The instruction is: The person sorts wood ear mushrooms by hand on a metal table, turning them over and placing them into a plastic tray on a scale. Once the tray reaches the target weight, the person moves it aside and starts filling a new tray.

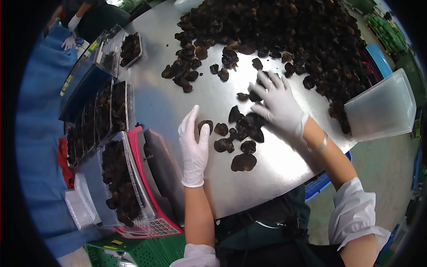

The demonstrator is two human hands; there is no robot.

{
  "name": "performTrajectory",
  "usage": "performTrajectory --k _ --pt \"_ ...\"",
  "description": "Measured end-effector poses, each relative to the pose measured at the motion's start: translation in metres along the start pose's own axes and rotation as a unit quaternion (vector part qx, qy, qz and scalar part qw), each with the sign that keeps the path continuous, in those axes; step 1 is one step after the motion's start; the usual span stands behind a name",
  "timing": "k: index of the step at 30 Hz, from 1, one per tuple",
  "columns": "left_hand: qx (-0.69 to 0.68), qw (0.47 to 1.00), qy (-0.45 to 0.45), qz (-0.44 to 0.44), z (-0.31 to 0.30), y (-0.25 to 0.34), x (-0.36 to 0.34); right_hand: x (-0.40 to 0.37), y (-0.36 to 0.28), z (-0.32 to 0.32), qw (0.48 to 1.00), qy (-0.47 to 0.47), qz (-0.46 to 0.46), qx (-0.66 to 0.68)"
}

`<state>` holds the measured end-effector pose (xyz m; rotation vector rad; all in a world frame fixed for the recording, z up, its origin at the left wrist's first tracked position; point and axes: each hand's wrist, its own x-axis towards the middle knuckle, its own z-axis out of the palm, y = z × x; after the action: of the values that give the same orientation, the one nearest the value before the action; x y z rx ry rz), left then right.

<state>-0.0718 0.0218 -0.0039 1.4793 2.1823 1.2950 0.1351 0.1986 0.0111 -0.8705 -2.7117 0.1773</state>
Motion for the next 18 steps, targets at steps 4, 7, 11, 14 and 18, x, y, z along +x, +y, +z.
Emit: performTrajectory --k 4,7,11,14,18 --pt "-0.054 0.998 0.008 -0.026 0.000 0.002 0.002 -0.028 -0.015 -0.031 0.976 -0.021 -0.054 0.209" --pt "-0.122 0.990 0.007 -0.066 0.002 0.007 -0.001 -0.038 0.008 -0.023 0.974 0.155 0.082 0.141" --pt "-0.099 0.993 0.005 -0.064 0.003 0.006 0.000 -0.058 -0.003 -0.019 0.982 0.127 0.059 0.129" --pt "-0.066 0.998 -0.003 -0.013 0.001 0.015 -0.001 -0.064 -0.029 -0.017 0.993 0.074 0.029 0.088" --pt "0.027 0.992 -0.072 0.097 0.000 0.021 -0.007 -0.054 -0.039 -0.009 0.993 0.096 0.020 0.071"
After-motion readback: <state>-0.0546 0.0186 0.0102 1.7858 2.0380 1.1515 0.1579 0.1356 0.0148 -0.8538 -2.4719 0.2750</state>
